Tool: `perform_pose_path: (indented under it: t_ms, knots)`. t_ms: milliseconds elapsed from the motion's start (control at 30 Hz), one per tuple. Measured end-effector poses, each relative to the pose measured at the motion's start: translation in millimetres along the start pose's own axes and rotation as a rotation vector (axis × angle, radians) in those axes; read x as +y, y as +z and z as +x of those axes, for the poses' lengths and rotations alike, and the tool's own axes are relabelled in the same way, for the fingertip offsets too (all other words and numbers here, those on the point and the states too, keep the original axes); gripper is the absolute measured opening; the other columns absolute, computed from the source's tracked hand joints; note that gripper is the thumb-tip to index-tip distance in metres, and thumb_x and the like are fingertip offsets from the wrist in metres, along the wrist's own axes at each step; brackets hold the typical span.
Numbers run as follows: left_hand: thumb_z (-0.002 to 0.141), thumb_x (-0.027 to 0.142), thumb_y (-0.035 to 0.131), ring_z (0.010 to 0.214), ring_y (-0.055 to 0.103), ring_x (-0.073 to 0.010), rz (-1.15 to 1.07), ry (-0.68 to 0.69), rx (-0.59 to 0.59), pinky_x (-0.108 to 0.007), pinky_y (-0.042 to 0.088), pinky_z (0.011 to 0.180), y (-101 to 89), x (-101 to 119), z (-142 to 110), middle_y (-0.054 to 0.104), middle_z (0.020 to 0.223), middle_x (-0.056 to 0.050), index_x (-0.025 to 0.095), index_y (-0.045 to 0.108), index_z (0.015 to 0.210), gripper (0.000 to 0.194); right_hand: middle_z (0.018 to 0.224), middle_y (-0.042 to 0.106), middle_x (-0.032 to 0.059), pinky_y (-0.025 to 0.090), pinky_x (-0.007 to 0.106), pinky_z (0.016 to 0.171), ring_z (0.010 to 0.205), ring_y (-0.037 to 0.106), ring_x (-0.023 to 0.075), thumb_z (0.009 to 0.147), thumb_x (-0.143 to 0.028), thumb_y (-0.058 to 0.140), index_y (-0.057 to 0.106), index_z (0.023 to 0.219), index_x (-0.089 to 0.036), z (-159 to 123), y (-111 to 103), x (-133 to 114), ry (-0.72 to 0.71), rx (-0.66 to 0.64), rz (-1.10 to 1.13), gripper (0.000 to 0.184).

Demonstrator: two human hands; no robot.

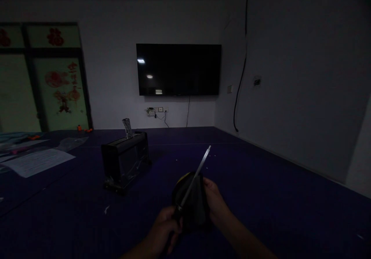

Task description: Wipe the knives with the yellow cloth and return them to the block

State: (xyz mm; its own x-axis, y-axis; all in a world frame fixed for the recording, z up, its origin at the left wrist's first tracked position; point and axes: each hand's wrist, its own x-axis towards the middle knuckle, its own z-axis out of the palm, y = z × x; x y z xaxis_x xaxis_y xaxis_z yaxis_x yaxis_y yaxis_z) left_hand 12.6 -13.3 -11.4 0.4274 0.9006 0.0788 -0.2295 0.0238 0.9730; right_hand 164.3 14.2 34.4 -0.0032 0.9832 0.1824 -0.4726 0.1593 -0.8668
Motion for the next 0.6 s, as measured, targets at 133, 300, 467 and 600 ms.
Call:
perform_pose_path:
  t_ms: [133,300,467,600]
  knots:
    - [0.048,0.019,0.045,0.023,0.024,-0.0047,0.013,-0.016,0.018,-0.016,0.013,0.024,1.0,0.9,-2.2,0.036,0.035,0.008,0.017,0.048,0.055,0.008,0.061,0.068,0.0029,0.05,0.029,0.053,0.054,0.063,0.0185,0.053,-0.04,0.081,0.065,0.073,-0.016,4.4,-3.5,-8.4,-0.009,0.013,0.013,0.035]
    - [0.048,0.021,0.045,0.021,0.023,-0.006,0.023,-0.056,0.05,-0.017,0.012,0.022,0.5,-1.9,-1.8,0.034,0.032,0.008,0.017,0.049,0.056,0.01,0.07,0.069,0.0031,0.05,0.028,0.053,0.056,0.064,0.0177,0.054,-0.039,0.081,0.064,0.086,-0.017,2.2,0.3,-2.9,0.02,-0.055,0.05,0.042]
    - [0.048,0.021,0.044,0.022,0.022,-0.0054,0.041,-0.075,0.055,-0.016,0.015,0.023,0.2,0.1,-1.5,0.034,0.033,0.009,0.017,0.048,0.057,0.011,0.075,0.07,0.0038,0.051,0.027,0.055,0.058,0.065,0.0176,0.058,-0.037,0.079,0.064,0.089,-0.018,0.1,2.6,0.4,0.02,-0.114,0.054,0.04]
    - [0.047,0.022,0.044,0.022,0.023,-0.0055,0.035,-0.075,0.055,-0.016,0.014,0.023,1.6,1.2,-2.4,0.035,0.032,0.008,0.017,0.048,0.056,0.011,0.069,0.07,0.0035,0.052,0.029,0.058,0.059,0.065,0.0191,0.057,-0.038,0.079,0.065,0.08,-0.017,0.3,0.9,3.0,0.039,-0.079,0.019,0.034]
